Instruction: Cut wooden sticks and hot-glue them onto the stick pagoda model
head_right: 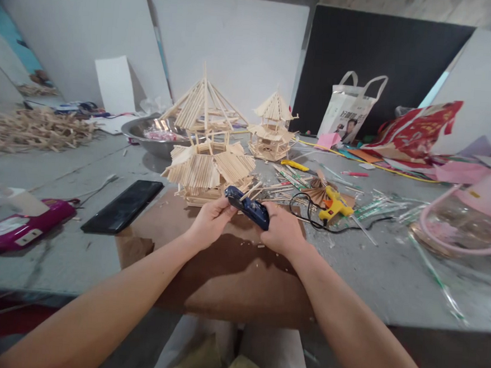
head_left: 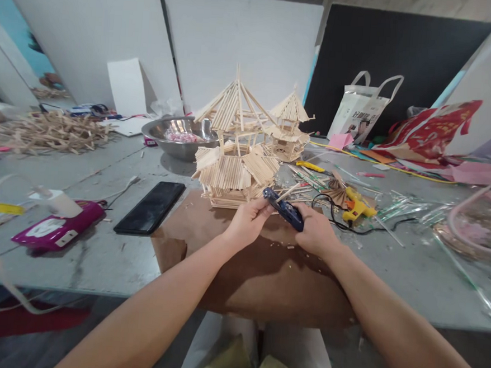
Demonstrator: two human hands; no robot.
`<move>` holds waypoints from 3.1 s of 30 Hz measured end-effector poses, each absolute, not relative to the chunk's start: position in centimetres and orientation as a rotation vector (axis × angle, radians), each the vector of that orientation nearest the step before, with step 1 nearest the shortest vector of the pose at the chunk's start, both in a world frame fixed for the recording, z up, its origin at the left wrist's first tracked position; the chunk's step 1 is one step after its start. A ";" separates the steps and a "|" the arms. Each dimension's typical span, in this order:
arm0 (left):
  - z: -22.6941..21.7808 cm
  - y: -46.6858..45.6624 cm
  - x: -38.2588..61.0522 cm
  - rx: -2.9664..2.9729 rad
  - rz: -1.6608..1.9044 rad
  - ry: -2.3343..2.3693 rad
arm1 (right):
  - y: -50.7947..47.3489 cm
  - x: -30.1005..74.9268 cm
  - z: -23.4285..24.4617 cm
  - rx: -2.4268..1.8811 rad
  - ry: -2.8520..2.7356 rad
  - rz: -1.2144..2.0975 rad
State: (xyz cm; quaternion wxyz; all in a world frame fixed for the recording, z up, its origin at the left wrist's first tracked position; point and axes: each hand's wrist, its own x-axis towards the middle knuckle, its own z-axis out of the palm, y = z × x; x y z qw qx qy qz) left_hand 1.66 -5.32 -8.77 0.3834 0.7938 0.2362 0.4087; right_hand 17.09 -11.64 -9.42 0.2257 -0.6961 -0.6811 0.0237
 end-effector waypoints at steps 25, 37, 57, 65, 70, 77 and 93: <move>-8.9 -4.3 0.7 1.281 0.517 0.418 | -11.7 17.6 -9.6 -1.833 -2.016 0.002; -8.9 -5.1 1.6 1.607 0.850 0.550 | -11.5 17.4 -9.6 -1.934 -1.925 0.026; -8.7 -5.3 0.8 1.276 0.482 0.330 | -11.4 19.0 -9.6 -1.504 -2.218 -0.108; -8.5 -4.6 1.2 1.719 0.780 0.667 | -10.2 21.5 -10.0 -2.044 -1.757 -0.399; -8.8 -4.5 1.2 2.128 0.864 0.828 | -9.9 21.8 -10.6 -2.276 -1.652 -0.467; -9.7 -4.4 1.3 2.402 0.748 0.950 | -9.0 21.6 -12.2 -2.388 -1.729 -0.412; -9.1 -5.8 2.0 2.734 0.353 1.294 | -10.7 16.9 -10.0 -1.673 -2.086 -0.466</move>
